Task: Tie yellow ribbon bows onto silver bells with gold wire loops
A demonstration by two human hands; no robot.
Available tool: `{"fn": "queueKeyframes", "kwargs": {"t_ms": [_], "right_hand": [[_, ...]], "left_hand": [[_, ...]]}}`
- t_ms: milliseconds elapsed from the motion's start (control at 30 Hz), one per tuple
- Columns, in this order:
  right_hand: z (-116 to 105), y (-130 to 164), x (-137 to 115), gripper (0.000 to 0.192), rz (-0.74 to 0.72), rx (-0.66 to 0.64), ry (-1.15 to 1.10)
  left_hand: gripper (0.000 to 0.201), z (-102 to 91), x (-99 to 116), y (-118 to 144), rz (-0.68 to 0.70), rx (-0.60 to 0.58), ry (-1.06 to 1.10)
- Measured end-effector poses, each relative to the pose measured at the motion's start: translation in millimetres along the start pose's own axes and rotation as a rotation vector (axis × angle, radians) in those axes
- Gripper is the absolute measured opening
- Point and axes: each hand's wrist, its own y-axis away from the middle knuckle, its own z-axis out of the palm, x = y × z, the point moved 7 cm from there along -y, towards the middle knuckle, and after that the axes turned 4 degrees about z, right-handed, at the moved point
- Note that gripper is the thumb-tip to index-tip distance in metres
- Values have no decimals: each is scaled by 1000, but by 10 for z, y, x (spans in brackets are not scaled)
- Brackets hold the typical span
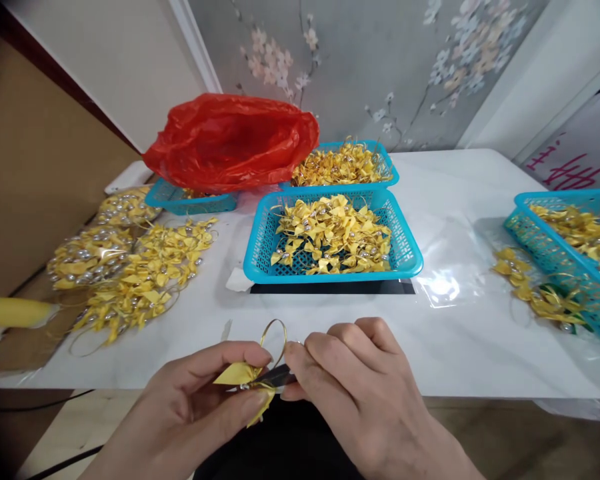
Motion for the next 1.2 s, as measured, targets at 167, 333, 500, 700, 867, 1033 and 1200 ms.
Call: {"fn": "queueKeyframes", "kwargs": {"t_ms": [167, 333, 500, 700, 867, 1033, 1200], "right_hand": [[17, 0, -7, 13, 0, -14, -20], [34, -17, -18, 13, 1, -17, -23], [46, -9, -14, 12, -2, 1, -25], [55, 14, -11, 15, -8, -4, -24], [51, 23, -5, 14, 3, -7, -47], [68, 24, -7, 12, 0, -13, -54], [63, 7, 5, 9, 27, 9, -72]], "left_hand": [[21, 1, -22, 7, -15, -16, -4], [18, -5, 6, 8, 10, 9, -14], [20, -6, 14, 9, 8, 24, -11], [19, -4, 1, 6, -5, -2, -4], [18, -2, -6, 2, -20, -9, 11], [17, 5, -17, -6, -22, -18, 14], [19, -13, -28, -10, -22, -1, -5]]}}
